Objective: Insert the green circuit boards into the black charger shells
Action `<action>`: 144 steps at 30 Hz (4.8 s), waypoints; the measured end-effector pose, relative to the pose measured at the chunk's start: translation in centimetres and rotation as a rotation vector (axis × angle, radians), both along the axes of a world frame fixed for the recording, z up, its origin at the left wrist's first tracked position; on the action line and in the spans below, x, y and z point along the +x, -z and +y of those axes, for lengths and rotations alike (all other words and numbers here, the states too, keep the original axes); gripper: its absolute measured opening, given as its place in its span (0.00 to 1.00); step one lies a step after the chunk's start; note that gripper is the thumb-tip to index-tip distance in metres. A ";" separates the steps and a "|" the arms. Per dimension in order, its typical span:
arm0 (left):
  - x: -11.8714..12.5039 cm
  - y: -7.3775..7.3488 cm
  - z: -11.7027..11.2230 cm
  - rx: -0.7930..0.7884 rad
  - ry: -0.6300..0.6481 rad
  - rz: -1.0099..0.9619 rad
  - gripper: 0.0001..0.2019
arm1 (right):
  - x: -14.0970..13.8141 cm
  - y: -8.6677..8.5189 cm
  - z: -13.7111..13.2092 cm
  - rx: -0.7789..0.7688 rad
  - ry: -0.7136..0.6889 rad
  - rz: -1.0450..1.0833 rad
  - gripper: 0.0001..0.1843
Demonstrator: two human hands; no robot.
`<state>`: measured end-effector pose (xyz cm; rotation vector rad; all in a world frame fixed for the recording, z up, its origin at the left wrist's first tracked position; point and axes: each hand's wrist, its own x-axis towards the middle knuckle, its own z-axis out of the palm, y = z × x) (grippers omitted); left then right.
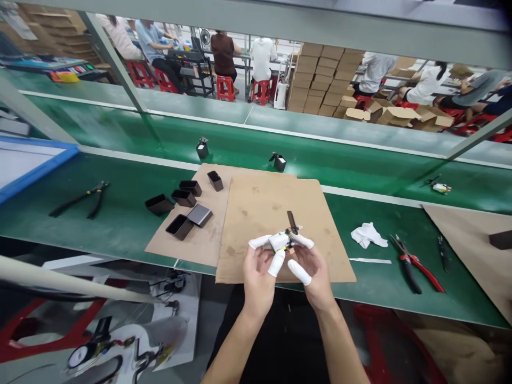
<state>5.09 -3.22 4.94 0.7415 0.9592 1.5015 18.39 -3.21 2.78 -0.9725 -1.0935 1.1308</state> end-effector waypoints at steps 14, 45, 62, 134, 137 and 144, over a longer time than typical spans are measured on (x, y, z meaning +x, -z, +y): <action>-2.3 2.3 -1.7 0.476 -0.188 0.819 0.25 | -1.3 0.1 0.9 -0.245 0.061 0.067 0.32; -7.7 -1.5 -4.0 -0.019 0.278 0.182 0.14 | 0.5 -6.7 -4.1 0.536 0.149 -1.029 0.21; -4.5 -3.7 -6.2 0.005 0.561 0.196 0.26 | 5.6 -10.0 -5.6 0.539 -0.144 -1.165 0.18; -0.7 -4.0 -7.9 0.719 0.045 1.068 0.11 | 5.6 -10.7 -8.4 0.362 -0.050 -1.172 0.08; -0.7 -4.3 -7.7 0.743 0.064 1.084 0.11 | 6.0 -10.2 -8.5 0.474 -0.018 -1.257 0.12; -0.7 -3.0 -7.8 0.713 0.024 1.068 0.11 | 5.7 -9.6 -8.5 0.507 0.018 -1.301 0.09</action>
